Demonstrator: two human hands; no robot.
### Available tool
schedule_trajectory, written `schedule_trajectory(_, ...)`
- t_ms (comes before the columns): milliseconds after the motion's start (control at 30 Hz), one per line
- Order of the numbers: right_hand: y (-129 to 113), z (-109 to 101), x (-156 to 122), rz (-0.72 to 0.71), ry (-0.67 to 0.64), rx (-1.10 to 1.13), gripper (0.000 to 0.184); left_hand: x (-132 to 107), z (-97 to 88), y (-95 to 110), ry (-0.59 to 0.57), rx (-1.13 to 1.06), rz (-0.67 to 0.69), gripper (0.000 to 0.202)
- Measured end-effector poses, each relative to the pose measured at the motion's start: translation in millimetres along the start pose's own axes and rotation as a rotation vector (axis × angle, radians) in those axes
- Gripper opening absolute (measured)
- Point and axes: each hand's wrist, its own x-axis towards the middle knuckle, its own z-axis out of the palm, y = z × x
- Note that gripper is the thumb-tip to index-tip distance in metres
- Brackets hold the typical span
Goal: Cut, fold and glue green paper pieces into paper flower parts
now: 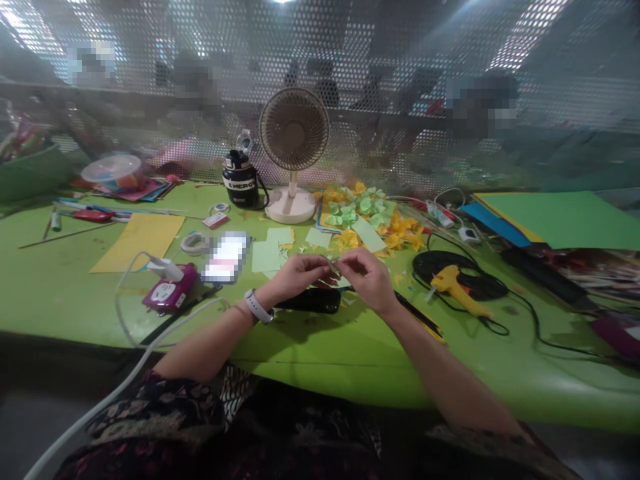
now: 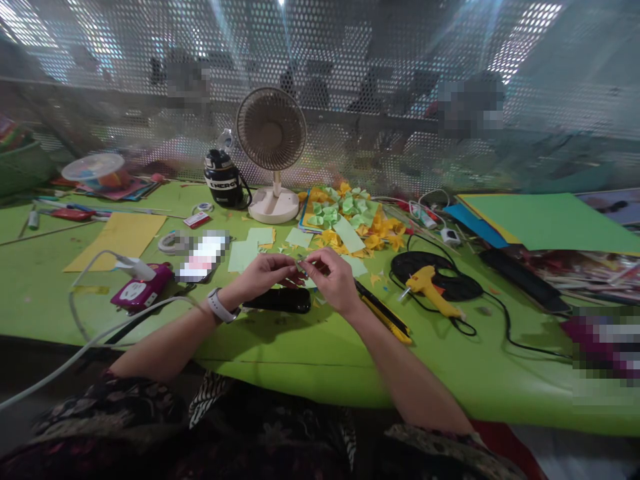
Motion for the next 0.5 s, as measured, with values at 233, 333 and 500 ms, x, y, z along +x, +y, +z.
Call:
schedule_trajectory(233, 1.2, -0.2, -0.2, 0.016, -0.004, -0.035, 0.033, -3.2, 0.6, 5.6, -0.041, 0.013, -0.010, 0.021)
schedule_trajectory(333, 1.4, -0.5, 0.4, -0.001, -0.011, -0.037, 0.031, -3.9, 1.5, 6.6, -0.029, 0.028, 0.000, 0.021)
schedule_trajectory(500, -0.8, -1.5, 1.0, -0.022, -0.028, -0.070, 0.029, -2.3, 1.2, 3.6, -0.021, 0.021, -0.011, 0.024)
